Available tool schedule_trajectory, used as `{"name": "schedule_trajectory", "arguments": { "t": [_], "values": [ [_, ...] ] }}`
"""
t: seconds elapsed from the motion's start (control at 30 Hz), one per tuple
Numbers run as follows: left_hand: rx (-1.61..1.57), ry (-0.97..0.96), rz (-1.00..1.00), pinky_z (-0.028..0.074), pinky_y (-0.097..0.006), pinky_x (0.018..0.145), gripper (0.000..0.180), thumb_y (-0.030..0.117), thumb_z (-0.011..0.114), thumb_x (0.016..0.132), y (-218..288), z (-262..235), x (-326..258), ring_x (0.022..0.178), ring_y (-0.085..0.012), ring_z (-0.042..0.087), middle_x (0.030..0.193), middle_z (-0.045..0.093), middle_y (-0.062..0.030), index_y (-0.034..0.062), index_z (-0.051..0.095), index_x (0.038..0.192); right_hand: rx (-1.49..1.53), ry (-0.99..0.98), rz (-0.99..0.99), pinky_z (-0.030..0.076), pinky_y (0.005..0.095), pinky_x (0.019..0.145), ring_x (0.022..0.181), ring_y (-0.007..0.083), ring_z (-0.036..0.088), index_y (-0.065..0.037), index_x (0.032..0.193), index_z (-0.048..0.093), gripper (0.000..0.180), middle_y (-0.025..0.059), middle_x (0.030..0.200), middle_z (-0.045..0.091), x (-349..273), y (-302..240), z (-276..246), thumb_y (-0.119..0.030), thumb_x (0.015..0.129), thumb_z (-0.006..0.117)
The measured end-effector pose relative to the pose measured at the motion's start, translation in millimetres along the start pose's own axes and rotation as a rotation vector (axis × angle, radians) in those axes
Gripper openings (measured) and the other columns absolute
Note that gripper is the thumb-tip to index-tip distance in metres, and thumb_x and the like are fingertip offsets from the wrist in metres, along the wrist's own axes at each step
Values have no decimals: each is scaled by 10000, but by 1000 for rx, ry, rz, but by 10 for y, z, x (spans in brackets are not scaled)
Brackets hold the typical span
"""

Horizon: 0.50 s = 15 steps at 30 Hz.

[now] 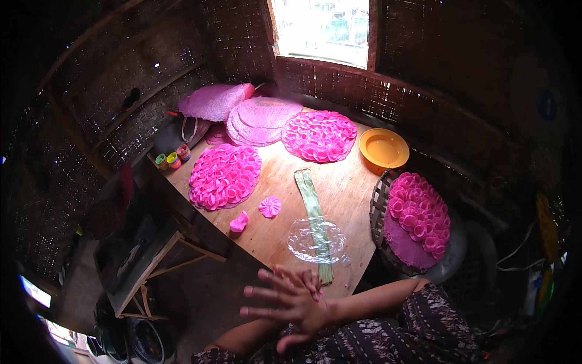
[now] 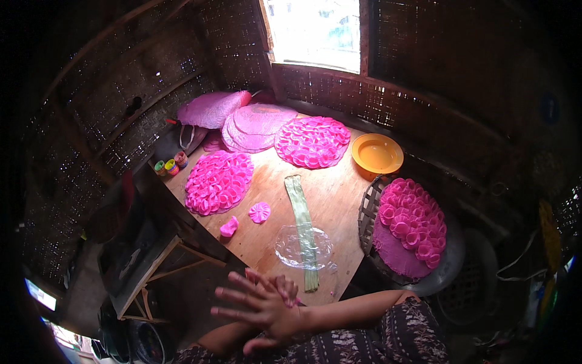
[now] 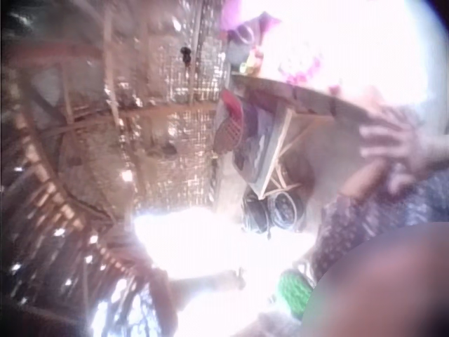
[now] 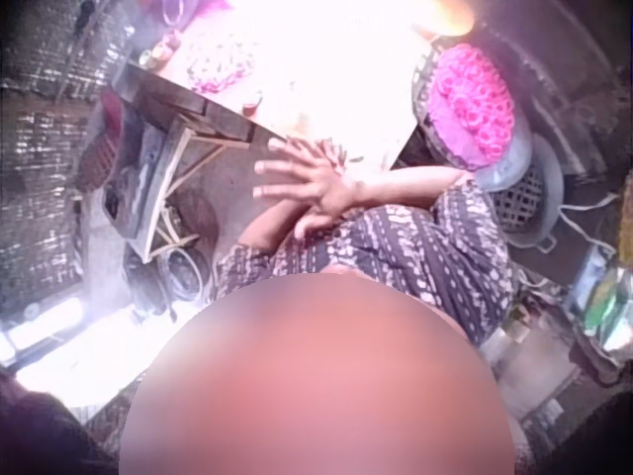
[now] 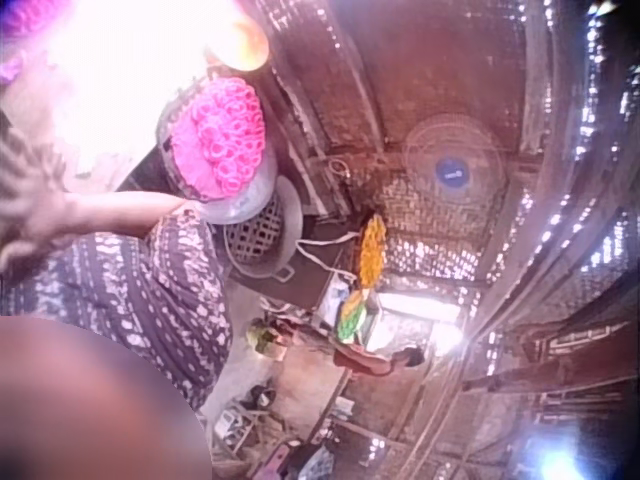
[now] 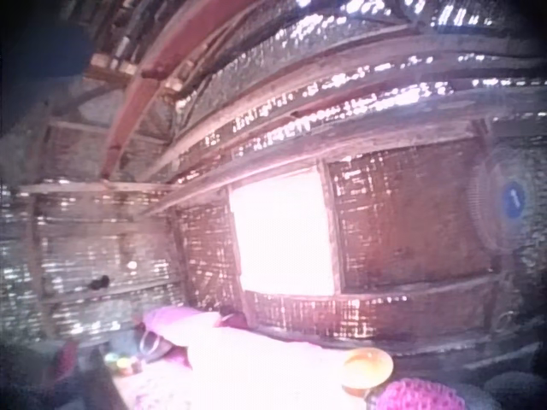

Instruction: The person shapes pink candy into flower-like forms by hand. They repeatedly roll, flatten, and pinch the candy, then place the finished pieces into a basket on the table.

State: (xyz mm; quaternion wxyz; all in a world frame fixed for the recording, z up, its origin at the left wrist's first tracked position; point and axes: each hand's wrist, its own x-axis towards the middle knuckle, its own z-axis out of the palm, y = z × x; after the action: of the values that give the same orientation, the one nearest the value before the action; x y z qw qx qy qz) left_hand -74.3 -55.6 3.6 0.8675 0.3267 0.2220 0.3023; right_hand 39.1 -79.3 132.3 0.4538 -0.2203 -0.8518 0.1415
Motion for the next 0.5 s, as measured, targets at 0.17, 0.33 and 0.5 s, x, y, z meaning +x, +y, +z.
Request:
{"name": "schedule_trajectory", "arguments": {
  "t": [0.17,0.33,0.5],
  "values": [
    [-201,-7,10,405,-488,1021,779,697,164,948,-189,-285,517,1223,-298,506,1424,463,-110,122,341,1443,-230,12,233,70,604,1146,1462,423,146,-172,1484,387,859,156,1558,276,-20,506,24,-732,838,459],
    [-564,-299,206,403,-497,1017,772,694,159,950,-121,-496,1251,1217,-303,510,1417,475,-111,124,352,1433,-269,237,297,138,551,1153,1437,417,213,-142,1472,401,825,175,1544,288,-130,1024,107,-686,858,480],
    [-723,-9,165,450,-481,959,845,763,137,903,117,-958,1480,1121,-283,552,1382,518,-86,144,476,1367,-168,272,870,251,442,1138,1381,384,324,-79,1306,542,525,207,1491,352,-507,1949,-139,-400,896,613]
  ]
}}
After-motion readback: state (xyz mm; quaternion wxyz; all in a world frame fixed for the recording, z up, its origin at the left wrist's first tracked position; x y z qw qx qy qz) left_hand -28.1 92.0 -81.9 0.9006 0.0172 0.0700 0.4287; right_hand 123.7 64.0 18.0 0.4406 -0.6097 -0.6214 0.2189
